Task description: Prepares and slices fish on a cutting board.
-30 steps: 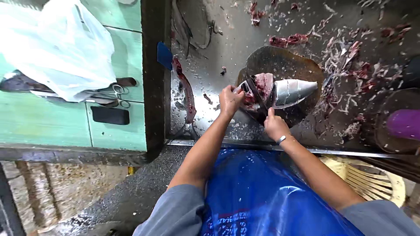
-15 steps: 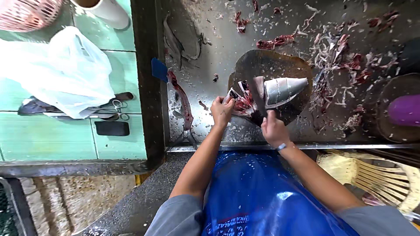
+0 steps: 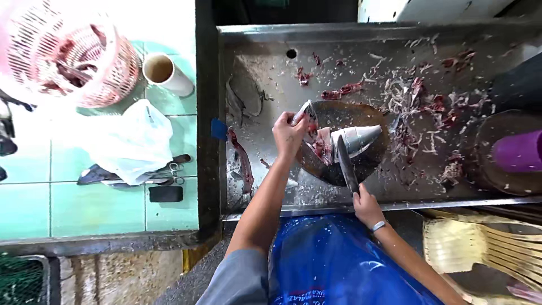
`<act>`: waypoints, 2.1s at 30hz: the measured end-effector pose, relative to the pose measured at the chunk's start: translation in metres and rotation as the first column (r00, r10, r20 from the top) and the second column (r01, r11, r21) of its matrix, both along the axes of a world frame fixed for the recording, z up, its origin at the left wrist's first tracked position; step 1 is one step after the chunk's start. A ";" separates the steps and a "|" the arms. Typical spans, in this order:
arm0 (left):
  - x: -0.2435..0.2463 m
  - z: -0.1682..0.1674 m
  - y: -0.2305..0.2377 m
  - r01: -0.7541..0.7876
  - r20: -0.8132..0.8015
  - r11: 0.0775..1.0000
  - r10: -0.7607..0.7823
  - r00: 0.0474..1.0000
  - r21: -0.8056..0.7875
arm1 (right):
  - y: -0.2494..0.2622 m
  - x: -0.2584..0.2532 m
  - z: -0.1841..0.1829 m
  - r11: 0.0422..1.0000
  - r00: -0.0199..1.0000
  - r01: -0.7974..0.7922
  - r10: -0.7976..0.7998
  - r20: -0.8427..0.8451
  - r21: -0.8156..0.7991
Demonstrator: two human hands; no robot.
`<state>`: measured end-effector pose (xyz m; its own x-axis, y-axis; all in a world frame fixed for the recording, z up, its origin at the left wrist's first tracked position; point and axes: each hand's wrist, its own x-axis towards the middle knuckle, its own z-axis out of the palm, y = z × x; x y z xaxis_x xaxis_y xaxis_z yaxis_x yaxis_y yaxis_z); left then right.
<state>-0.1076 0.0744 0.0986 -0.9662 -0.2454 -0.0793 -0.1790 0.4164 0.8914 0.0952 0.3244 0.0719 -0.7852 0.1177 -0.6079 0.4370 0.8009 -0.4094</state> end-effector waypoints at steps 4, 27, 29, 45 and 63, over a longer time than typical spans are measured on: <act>-0.047 -0.024 0.064 -0.128 0.078 0.920 0.107 0.991 0.370 | 0.038 0.016 -0.014 0.970 0.971 0.221 -0.228 -0.069 -0.103; 0.036 -0.084 0.055 0.280 -0.067 0.918 -0.310 0.948 -0.280 | 0.092 0.027 -0.020 0.772 0.843 0.524 -0.531 0.087 -0.360; 0.028 -0.055 0.055 0.093 0.026 0.983 -0.090 0.996 -0.156 | 0.096 0.031 -0.028 0.786 0.856 0.507 -0.507 0.100 -0.355; -0.050 -0.044 0.193 0.319 0.187 0.813 -0.260 0.948 -0.487 | 0.120 0.051 -0.050 0.833 0.910 0.411 -0.396 0.121 -0.370; -0.028 -0.050 0.117 0.374 0.110 0.762 -0.375 0.920 -0.529 | 0.111 0.042 -0.048 0.819 0.881 0.465 -0.464 0.090 -0.337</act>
